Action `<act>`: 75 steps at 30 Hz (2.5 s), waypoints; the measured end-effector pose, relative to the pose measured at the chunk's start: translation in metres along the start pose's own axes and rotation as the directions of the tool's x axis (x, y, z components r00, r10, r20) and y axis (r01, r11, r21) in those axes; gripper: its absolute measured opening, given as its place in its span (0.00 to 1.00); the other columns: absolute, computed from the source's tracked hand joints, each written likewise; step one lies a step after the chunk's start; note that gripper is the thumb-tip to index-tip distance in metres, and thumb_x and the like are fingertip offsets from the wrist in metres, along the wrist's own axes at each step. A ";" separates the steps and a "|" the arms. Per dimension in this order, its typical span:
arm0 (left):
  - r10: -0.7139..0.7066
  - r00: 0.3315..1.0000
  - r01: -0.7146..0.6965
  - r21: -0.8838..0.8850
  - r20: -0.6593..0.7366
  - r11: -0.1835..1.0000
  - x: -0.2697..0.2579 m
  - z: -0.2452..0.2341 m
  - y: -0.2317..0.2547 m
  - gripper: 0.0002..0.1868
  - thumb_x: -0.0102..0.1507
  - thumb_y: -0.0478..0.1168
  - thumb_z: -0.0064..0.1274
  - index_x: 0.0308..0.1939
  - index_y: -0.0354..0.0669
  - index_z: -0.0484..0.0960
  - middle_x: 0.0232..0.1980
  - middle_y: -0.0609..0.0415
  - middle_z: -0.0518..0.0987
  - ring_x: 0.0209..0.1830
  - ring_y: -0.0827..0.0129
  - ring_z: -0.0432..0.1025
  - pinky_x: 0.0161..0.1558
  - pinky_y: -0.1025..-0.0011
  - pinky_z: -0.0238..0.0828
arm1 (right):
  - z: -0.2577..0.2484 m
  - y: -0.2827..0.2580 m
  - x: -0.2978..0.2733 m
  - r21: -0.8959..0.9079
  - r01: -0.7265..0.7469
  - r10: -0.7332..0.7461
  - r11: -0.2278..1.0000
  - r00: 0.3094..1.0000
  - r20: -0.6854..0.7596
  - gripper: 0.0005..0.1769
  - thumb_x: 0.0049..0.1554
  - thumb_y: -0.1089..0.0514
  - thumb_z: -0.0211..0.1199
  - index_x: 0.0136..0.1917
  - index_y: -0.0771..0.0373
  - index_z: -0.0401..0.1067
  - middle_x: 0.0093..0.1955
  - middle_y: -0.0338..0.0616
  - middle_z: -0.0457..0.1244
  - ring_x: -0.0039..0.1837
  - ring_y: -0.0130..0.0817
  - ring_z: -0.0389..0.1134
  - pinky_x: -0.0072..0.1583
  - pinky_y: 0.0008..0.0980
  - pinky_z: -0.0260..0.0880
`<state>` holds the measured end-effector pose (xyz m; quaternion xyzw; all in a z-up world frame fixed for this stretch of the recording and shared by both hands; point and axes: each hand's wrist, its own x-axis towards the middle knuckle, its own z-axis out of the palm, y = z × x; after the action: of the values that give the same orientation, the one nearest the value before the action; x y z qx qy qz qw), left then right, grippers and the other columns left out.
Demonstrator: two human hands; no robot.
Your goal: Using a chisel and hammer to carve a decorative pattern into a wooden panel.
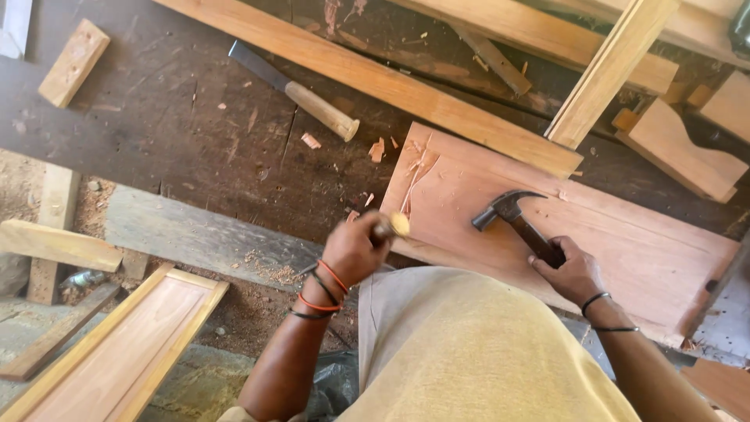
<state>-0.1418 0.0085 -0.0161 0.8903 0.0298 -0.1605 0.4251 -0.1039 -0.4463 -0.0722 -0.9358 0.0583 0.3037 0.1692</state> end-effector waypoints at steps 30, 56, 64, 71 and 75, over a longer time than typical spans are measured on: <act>0.269 0.873 -0.484 -0.660 -0.407 0.574 0.091 -0.045 0.057 0.11 0.68 0.34 0.60 0.32 0.41 0.75 0.29 0.57 0.72 0.28 0.75 0.66 0.34 0.74 0.63 | -0.013 -0.029 -0.020 -0.096 -0.149 0.154 0.984 0.986 0.055 0.33 0.52 0.33 0.67 0.55 0.63 0.75 0.41 0.52 0.72 0.44 0.46 0.75 0.48 0.45 0.75; 0.318 0.888 -0.459 -0.651 -0.332 0.605 0.092 -0.034 0.064 0.13 0.69 0.37 0.60 0.32 0.41 0.74 0.29 0.56 0.73 0.28 0.75 0.66 0.35 0.74 0.64 | -0.190 -0.200 -0.083 -0.230 0.544 -0.577 0.807 0.809 -0.114 0.27 0.51 0.39 0.70 0.51 0.63 0.71 0.23 0.37 0.64 0.25 0.30 0.61 0.31 0.36 0.60; 0.164 0.982 -0.107 -0.990 -0.091 0.090 0.092 0.019 0.025 0.20 0.59 0.49 0.66 0.46 0.39 0.82 0.36 0.53 0.83 0.35 0.71 0.78 0.37 0.74 0.75 | -0.194 -0.275 -0.084 -0.375 0.604 -0.589 0.703 0.790 0.169 0.29 0.56 0.35 0.63 0.59 0.58 0.68 0.35 0.35 0.66 0.27 0.26 0.64 0.30 0.29 0.64; 0.216 0.954 -0.294 -0.806 -0.210 0.514 0.090 0.017 0.017 0.23 0.65 0.55 0.62 0.49 0.36 0.85 0.36 0.59 0.82 0.33 0.78 0.76 0.35 0.77 0.75 | -0.206 -0.282 -0.098 -0.263 0.731 -0.766 0.630 0.641 -0.051 0.29 0.56 0.39 0.65 0.54 0.68 0.66 0.32 0.43 0.65 0.28 0.33 0.64 0.31 0.35 0.65; 0.229 0.957 -0.258 -0.880 -0.177 0.399 0.089 0.015 0.021 0.27 0.65 0.57 0.58 0.54 0.37 0.84 0.40 0.62 0.82 0.38 0.80 0.75 0.40 0.78 0.74 | -0.196 -0.274 -0.095 -0.193 0.778 -0.802 0.598 0.586 -0.119 0.28 0.57 0.40 0.63 0.53 0.68 0.67 0.32 0.42 0.64 0.28 0.33 0.63 0.31 0.34 0.63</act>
<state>-0.0576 -0.0235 -0.0367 0.5266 -0.0140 -0.0441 0.8489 -0.0154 -0.2578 0.2094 -0.8970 -0.3659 0.1072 0.2236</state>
